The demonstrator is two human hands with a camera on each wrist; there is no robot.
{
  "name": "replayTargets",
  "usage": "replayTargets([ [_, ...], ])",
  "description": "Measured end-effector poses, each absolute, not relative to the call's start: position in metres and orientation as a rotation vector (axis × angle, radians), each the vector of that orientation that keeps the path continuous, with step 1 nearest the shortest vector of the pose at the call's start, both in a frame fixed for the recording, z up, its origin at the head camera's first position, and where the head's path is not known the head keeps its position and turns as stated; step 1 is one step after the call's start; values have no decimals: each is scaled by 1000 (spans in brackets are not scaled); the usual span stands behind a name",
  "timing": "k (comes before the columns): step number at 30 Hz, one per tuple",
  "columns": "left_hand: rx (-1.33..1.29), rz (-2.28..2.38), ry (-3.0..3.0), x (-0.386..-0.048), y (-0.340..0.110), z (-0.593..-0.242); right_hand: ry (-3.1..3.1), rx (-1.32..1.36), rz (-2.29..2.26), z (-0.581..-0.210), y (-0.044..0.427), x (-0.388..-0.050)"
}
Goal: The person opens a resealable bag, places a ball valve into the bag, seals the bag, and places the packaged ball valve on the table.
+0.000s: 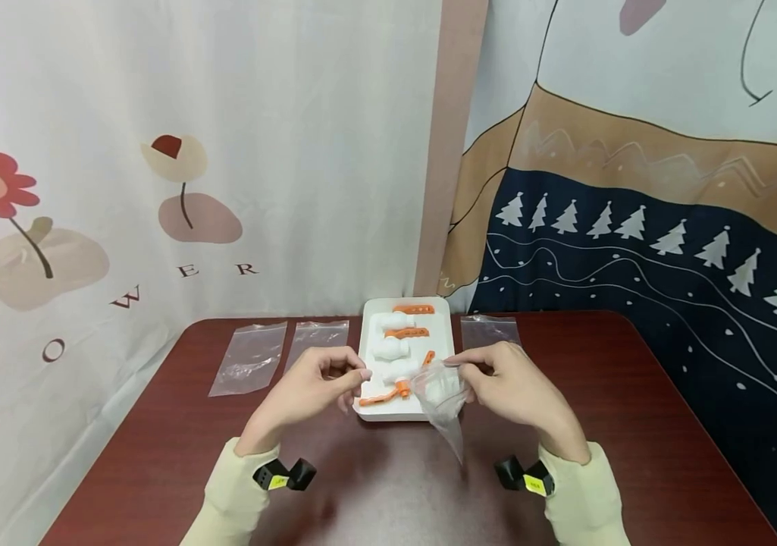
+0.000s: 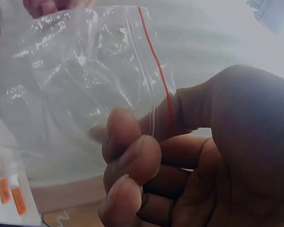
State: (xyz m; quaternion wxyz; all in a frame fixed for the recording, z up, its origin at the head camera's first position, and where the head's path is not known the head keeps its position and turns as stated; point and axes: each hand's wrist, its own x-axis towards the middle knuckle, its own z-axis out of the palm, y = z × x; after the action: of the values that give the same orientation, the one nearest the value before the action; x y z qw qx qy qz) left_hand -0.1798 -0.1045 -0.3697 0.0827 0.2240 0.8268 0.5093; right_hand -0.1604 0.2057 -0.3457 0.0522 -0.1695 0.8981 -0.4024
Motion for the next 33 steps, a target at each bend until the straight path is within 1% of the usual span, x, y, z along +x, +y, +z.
replayTargets([
  [4,651,1513,2503,-187,-107,-378,2771,-489,-1232,-346,212,-162],
  [10,627,1415,2582,-200,-104,-399,2801,-431,-1242,-347,221,-163],
  [19,738,1217,2689,-217,-79,-423,2818,-402,-1205,-348,235,-165],
  [22,764,1138,2712,-224,-70,-427,2815,-403,-1204,-349,239,-166],
  [27,774,878,2800,-234,-56,-428,2793,-412,-1202,-350,241,-169],
  [33,815,601,2823,-239,-44,-431,2753,-418,-1201,-350,241,-171],
])
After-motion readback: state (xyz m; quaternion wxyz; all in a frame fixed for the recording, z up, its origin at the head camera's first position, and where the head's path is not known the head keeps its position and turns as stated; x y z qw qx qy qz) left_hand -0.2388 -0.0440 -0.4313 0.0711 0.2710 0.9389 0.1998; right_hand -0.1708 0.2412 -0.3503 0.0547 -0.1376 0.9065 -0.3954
